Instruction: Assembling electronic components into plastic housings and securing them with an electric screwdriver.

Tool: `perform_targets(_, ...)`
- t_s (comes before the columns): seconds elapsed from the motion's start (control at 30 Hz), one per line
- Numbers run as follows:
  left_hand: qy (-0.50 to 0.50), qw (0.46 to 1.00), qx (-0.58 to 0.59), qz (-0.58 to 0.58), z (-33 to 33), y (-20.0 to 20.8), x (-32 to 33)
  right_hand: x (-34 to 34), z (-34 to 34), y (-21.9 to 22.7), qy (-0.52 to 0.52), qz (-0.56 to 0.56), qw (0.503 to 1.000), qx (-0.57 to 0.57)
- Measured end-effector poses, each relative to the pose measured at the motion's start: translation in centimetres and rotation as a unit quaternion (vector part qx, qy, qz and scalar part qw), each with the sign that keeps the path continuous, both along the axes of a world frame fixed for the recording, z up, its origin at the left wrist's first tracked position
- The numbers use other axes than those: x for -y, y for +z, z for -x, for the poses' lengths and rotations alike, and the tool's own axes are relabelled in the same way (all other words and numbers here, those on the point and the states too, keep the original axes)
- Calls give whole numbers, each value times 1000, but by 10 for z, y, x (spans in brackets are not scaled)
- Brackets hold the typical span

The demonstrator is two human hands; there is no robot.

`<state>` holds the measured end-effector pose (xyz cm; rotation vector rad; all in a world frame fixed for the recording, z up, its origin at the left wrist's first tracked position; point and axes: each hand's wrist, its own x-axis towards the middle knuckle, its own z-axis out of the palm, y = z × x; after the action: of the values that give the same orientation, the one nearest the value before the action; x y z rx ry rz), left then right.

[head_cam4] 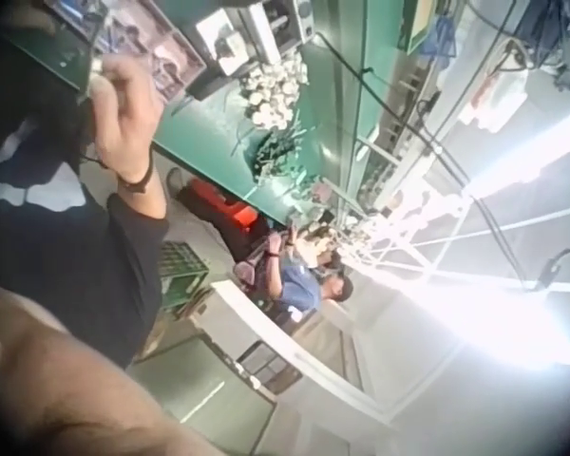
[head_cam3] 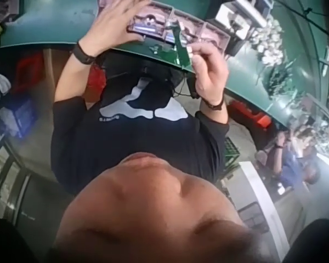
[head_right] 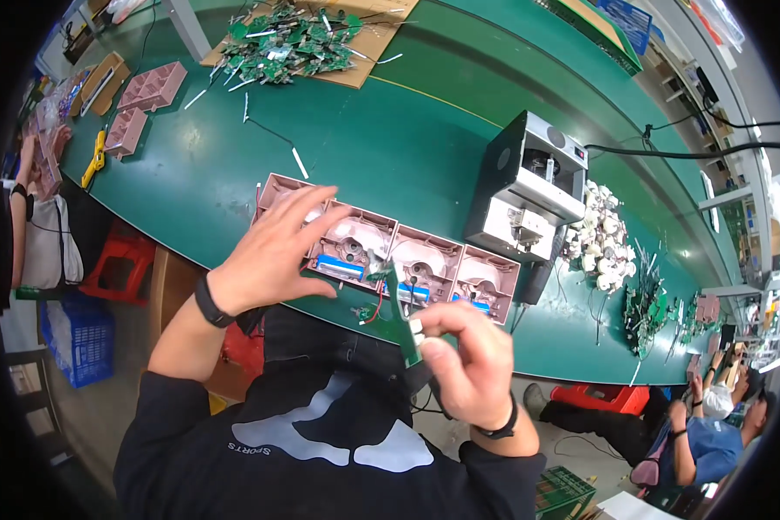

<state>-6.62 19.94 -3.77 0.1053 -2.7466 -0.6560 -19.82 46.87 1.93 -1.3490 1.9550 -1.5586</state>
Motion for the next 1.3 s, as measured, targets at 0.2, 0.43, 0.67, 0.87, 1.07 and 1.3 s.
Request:
perform_targets(0.2, -75, 995, 56, 41, 18, -29, 8, 13, -30, -19, 24, -73, 997, -22)
perform_targets(0.43, -82, 996, 27, 11, 18, -40, 8, 21, -44, -31, 33, -79, 995, -48)
perform_targets(0.67, -93, 994, 30, 55, 16, -30, 13, 34, -45, -42, 51, -63, 994, -72)
perform_targets(0.87, -90, 995, 27, 40, 16, -22, 19, 42, -47, -36, 51, -57, 994, -79)
perform_targets(1.07, -72, 997, -22, 19, 14, -17, 12, 31, -53, -20, 31, -67, 991, -116)
perform_targets(1.3, -70, 996, -38, 25, 16, -14, 10, 25, -55, -23, 23, -66, 991, -111)
